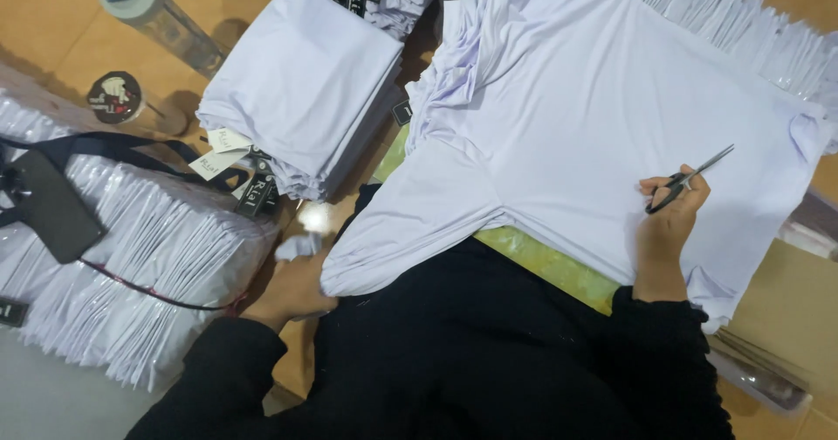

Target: The person sits on the floor and uses scissors to trim loose threads and tags from a stack of white shirts. They repeatedly pick up a shirt, cut the excess fabric, and place it back on the pile.

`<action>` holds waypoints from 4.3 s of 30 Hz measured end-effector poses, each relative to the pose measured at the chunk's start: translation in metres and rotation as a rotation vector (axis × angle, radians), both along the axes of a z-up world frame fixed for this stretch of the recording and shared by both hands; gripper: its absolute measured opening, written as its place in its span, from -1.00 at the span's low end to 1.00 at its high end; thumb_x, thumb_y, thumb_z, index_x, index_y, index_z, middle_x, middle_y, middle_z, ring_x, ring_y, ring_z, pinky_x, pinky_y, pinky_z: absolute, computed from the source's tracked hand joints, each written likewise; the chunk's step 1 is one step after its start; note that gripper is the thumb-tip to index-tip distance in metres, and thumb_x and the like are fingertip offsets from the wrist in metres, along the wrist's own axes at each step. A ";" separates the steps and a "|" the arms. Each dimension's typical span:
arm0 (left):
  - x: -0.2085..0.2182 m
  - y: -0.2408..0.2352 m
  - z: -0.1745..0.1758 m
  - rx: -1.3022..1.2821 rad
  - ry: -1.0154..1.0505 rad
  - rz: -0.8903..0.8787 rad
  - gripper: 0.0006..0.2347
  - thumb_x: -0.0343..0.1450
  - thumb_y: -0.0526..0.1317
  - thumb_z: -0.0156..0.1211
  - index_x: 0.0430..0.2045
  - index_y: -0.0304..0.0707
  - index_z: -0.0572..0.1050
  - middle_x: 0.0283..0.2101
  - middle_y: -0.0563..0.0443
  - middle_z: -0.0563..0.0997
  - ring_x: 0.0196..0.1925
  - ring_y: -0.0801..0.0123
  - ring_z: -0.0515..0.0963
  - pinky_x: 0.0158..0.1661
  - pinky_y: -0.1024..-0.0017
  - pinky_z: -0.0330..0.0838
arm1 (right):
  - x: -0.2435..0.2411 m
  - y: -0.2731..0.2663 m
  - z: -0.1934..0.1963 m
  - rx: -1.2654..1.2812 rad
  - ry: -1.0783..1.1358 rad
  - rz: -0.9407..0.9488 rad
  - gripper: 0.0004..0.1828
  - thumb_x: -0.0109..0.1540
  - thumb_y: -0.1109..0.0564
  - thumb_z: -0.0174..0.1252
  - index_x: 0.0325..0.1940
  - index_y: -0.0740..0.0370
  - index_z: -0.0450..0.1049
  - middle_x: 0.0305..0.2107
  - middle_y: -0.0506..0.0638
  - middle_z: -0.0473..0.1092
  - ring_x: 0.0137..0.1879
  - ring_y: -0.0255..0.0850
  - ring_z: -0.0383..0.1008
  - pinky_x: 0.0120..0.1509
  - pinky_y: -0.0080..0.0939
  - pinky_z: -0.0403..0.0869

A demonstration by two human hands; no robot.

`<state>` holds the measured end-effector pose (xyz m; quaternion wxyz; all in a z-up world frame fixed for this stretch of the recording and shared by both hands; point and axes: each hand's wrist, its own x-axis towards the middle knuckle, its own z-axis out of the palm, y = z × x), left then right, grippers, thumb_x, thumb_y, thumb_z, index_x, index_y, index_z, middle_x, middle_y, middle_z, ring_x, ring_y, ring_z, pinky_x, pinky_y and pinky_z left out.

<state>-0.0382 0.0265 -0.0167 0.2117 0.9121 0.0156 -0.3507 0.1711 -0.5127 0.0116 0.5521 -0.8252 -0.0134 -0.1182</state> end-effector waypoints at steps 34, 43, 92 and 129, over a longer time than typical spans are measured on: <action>0.283 -0.307 0.093 -1.474 0.468 0.697 -0.13 0.48 0.14 -0.09 0.42 -0.38 -0.54 0.44 -0.50 -0.62 0.47 -0.51 -0.53 0.28 -0.48 -0.60 | 0.031 -0.074 -0.064 1.132 -0.062 -0.235 -0.50 0.31 -0.49 -0.12 0.22 -0.33 0.23 -0.24 0.13 0.53 -0.16 -0.04 0.57 -0.16 -0.24 0.48; 0.310 -0.309 0.108 0.118 -0.628 -0.358 0.03 0.18 0.03 0.50 0.52 -0.06 -0.11 0.45 -0.49 0.07 0.47 -0.42 0.03 0.26 -0.33 0.07 | 0.028 -0.070 -0.069 1.125 -0.034 -0.159 -0.44 0.33 -0.49 -0.16 0.30 -0.29 0.23 -0.22 0.13 0.52 -0.14 -0.06 0.58 -0.08 -0.25 0.50; 0.473 -0.382 0.027 -1.055 -0.529 -0.174 -0.32 0.39 -0.35 0.20 0.46 -0.19 0.07 0.45 -0.26 0.14 0.53 -0.16 0.05 0.44 0.01 -0.05 | 0.196 -0.058 0.029 -0.015 -0.277 0.262 -0.44 -0.07 -0.06 0.61 -0.14 0.20 0.54 -0.29 0.07 0.43 -0.09 0.02 0.48 0.05 -0.09 0.44; 0.459 -0.403 0.041 -1.205 -0.246 0.271 -0.95 0.34 -0.32 0.38 -0.51 -0.28 0.61 -0.58 0.03 0.54 -0.46 0.48 0.48 -0.37 0.51 0.45 | 0.197 -0.062 0.006 0.280 -0.200 0.095 -0.60 0.05 0.28 0.51 -0.15 0.32 0.44 -0.32 0.10 0.52 -0.23 -0.18 0.54 -0.08 -0.27 0.46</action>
